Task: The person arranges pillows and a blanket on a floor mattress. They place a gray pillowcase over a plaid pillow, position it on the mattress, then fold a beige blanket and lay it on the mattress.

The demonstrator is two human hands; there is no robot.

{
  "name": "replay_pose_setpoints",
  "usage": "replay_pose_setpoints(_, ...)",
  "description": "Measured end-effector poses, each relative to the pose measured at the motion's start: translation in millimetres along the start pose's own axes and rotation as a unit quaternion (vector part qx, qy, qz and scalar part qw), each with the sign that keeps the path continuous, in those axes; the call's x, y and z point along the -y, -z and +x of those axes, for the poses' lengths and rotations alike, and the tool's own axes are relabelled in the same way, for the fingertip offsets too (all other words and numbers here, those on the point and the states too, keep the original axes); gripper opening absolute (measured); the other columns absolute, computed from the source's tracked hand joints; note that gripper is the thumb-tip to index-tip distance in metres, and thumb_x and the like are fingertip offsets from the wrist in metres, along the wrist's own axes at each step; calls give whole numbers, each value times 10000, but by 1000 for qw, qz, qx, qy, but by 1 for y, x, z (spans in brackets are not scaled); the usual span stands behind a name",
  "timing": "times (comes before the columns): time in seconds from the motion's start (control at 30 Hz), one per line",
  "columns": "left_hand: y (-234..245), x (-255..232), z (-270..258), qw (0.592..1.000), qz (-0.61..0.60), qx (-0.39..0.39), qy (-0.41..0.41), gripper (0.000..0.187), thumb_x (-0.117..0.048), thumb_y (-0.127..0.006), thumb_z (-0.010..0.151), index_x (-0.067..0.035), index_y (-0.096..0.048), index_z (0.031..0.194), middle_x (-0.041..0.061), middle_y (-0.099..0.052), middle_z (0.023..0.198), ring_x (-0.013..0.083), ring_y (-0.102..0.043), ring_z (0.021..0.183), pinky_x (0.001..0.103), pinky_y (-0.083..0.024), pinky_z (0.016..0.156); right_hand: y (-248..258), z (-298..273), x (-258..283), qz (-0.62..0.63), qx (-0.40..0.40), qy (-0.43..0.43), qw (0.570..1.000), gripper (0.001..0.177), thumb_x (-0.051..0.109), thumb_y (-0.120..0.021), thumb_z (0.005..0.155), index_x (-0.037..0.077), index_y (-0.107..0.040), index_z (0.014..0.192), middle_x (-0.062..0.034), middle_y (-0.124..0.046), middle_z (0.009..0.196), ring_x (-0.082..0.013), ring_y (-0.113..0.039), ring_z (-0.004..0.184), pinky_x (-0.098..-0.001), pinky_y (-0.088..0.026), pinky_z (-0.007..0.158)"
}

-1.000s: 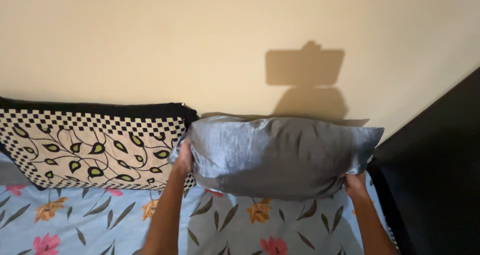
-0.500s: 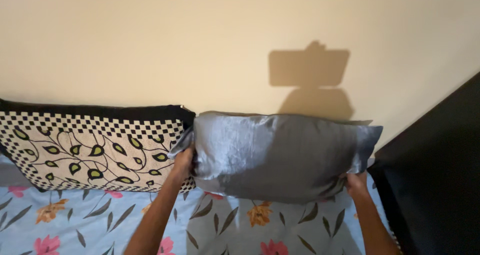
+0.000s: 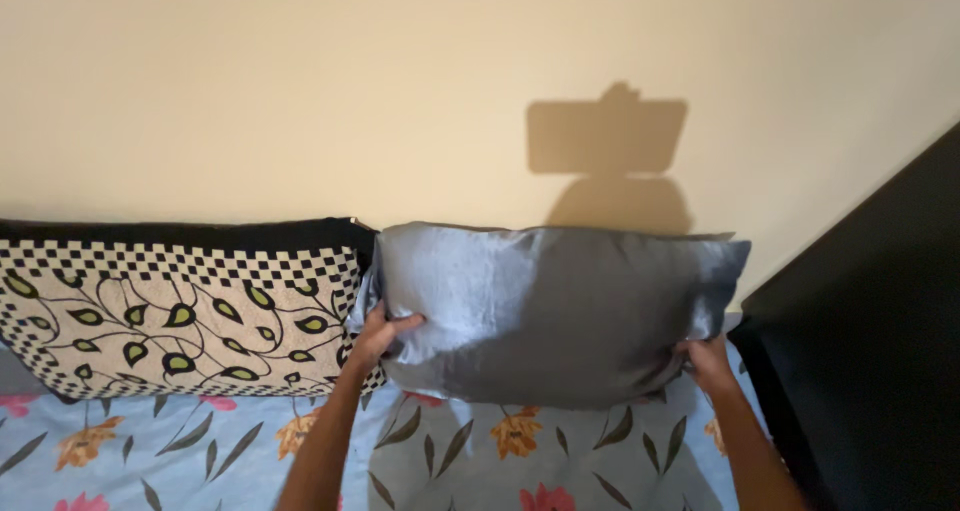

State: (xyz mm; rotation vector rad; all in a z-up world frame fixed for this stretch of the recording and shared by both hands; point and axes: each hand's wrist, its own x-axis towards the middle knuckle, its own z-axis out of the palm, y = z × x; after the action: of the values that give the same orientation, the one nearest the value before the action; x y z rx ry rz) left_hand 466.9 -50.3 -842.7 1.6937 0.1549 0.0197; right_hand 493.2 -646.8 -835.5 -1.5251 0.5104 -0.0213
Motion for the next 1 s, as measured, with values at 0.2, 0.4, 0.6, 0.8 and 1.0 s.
replay_pose_setpoints(0.2, -17, -24, -25, 950, 272, -154, 19, 872, -516, -829, 743, 55, -562, 1346, 248, -672, 1271, 375, -641, 1154, 469, -498, 1005, 20, -2, 24, -113, 58, 53, 991, 1069, -40, -812, 631, 153, -262, 1527, -159, -562, 1373, -317, -542, 1271, -476, -497, 985)
replay_pose_setpoints(0.4, -15, -35, -29, 919, 289, -225, -145, 1116, -545, -866, 710, 62, -334, 1482, 334, -446, 1444, 437, -470, 1299, 527, -408, 1060, 19, -3, 6, -66, 53, 151, 985, 1213, -38, -860, 588, 93, -164, 1572, -197, -510, 1426, -331, -532, 1298, -436, -501, 1017)
replay_pose_setpoints(0.6, 7, 11, 22, 979, -111, -9, 173, 1016, -485, -839, 683, 62, -448, 1444, 278, -630, 1364, 393, -621, 1224, 485, -471, 1042, -4, 1, -7, -79, 93, 174, 977, 1161, -108, -875, 557, 60, -239, 1513, -164, -529, 1399, -289, -545, 1264, -388, -493, 1019)
replay_pose_setpoints(0.8, -6, 36, 37, 974, -137, -120, 131, 709, -429, -787, 824, 104, -618, 1259, 205, -736, 1086, 316, -703, 959, 420, -538, 910, -24, 3, -11, 76, 48, 129, 988, 497, -72, -787, 741, -47, -641, 1215, -113, -724, 1134, -262, -692, 996, -387, -565, 840)
replay_pose_setpoints(1.0, 6, 50, 42, 968, -190, -163, 9, 537, -384, -737, 917, 100, -673, 1142, 146, -743, 1001, 243, -679, 853, 385, -550, 788, -44, 2, -27, 103, 20, 201, 974, 425, -60, -797, 773, -33, -653, 1172, -106, -712, 1118, -228, -672, 965, -354, -541, 814)
